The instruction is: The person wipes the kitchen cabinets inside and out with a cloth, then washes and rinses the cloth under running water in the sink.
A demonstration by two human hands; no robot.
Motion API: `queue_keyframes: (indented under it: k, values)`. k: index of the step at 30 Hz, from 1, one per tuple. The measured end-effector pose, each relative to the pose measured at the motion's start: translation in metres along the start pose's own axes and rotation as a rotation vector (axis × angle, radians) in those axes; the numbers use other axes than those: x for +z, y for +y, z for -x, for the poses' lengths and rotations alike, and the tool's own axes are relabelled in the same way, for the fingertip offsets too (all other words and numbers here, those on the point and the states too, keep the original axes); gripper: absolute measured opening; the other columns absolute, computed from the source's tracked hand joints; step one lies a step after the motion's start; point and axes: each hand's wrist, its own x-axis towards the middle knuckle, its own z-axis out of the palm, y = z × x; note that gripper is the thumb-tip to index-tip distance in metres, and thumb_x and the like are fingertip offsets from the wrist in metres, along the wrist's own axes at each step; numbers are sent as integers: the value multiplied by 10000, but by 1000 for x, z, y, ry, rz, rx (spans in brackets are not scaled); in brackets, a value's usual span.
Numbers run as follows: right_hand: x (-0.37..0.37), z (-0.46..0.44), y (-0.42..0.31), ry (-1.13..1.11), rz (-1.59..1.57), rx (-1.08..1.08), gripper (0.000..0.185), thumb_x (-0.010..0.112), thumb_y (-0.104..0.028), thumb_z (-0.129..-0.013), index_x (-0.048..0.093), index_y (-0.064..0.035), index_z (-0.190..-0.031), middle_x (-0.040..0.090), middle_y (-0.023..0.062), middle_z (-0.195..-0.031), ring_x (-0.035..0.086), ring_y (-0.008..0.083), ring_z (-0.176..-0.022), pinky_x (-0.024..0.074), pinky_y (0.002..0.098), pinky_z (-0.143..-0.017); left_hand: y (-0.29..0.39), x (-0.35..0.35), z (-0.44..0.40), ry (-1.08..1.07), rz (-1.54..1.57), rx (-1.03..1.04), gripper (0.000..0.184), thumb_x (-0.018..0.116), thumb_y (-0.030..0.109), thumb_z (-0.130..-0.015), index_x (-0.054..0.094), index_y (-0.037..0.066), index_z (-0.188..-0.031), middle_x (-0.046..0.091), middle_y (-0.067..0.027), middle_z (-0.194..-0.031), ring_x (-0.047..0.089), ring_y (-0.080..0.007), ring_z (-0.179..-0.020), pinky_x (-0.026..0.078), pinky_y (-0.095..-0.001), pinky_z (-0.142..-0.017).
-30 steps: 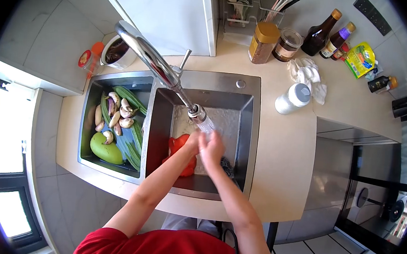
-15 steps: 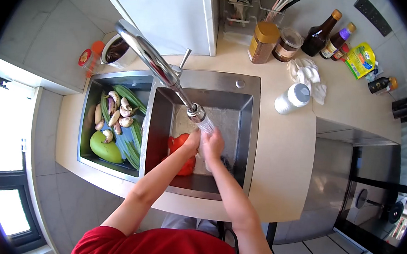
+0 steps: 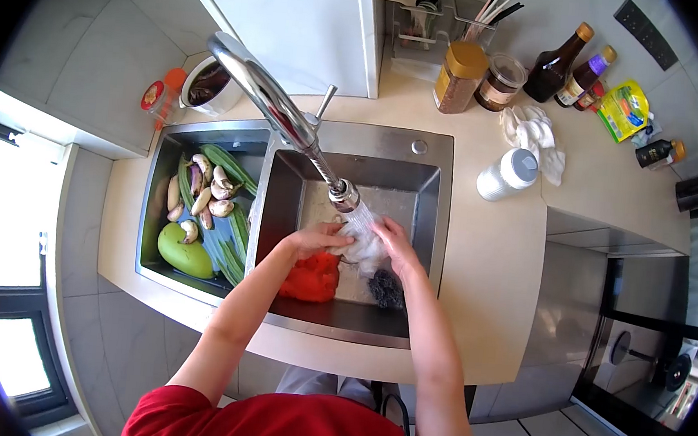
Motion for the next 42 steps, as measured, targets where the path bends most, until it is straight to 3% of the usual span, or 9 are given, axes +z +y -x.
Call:
queue_keyframes:
  k: [5,9,13,20,28,29,32,37,42]
  values:
    - [28,10,17,252,43,-120,348,631,-381,-793,603,-43,-870,612,52,-772,566,154,-689,459,317,-621,-13,31,-11,216,624,189,342,444,324,-947,504,63,-1158,581,-59,-1090,563,-153,-891,458,-313,-805]
    - [83,21,8,647,707,-337,437,632,-446,-790,591,-10,-787,610,238,-749,586,423,-724,457,464,-644,-32,49,-34,437,660,233,383,451,414,-932,573,63,-1026,602,-60,-906,567,-168,-827,480,-335,-723]
    - [36,-22,22,636,522,-341,304,543,-331,-873,519,-46,-976,618,220,-753,594,417,-725,438,494,-606,-26,65,-35,489,310,277,345,426,322,-931,549,37,-1081,592,-44,-980,562,-123,-838,483,-322,-738]
    - [80,19,10,615,743,-473,322,574,-332,-854,539,-22,-933,598,214,-727,587,408,-694,453,468,-601,-51,44,-53,464,504,166,447,400,347,-944,555,-50,-1082,609,-129,-884,579,-219,-824,477,-348,-712]
    - [78,28,10,596,636,-419,289,525,-285,-875,495,-1,-918,591,239,-701,576,434,-646,439,507,-577,-36,49,-45,611,-76,28,435,390,358,-948,569,-37,-980,601,-96,-872,544,-158,-795,462,-326,-671]
    - [81,25,13,619,654,-474,293,528,-288,-874,491,0,-915,592,243,-721,579,431,-670,440,506,-593,-47,43,-44,364,376,268,498,381,419,-947,559,-35,-1049,616,-125,-955,566,-177,-860,469,-329,-747]
    - [52,-8,40,658,577,-499,303,519,-291,-893,471,8,-896,581,256,-771,568,424,-722,438,490,-636,-36,53,-39,628,110,152,503,398,417,-938,522,-27,-1139,610,-120,-1000,581,-200,-875,459,-324,-806]
    - [9,-21,47,575,-22,-218,255,524,-251,-916,519,-27,-1038,580,95,-857,552,179,-762,446,327,-685,-26,21,-13,70,585,132,420,402,285,-921,460,2,-1226,556,-127,-1174,554,-228,-1038,407,-370,-941]
    - [43,20,8,275,-12,-138,309,632,-316,-842,571,-29,-940,601,103,-868,571,186,-793,455,327,-697,-35,21,-22,296,428,206,384,491,248,-899,469,15,-1203,581,-115,-1093,566,-206,-978,455,-349,-846]
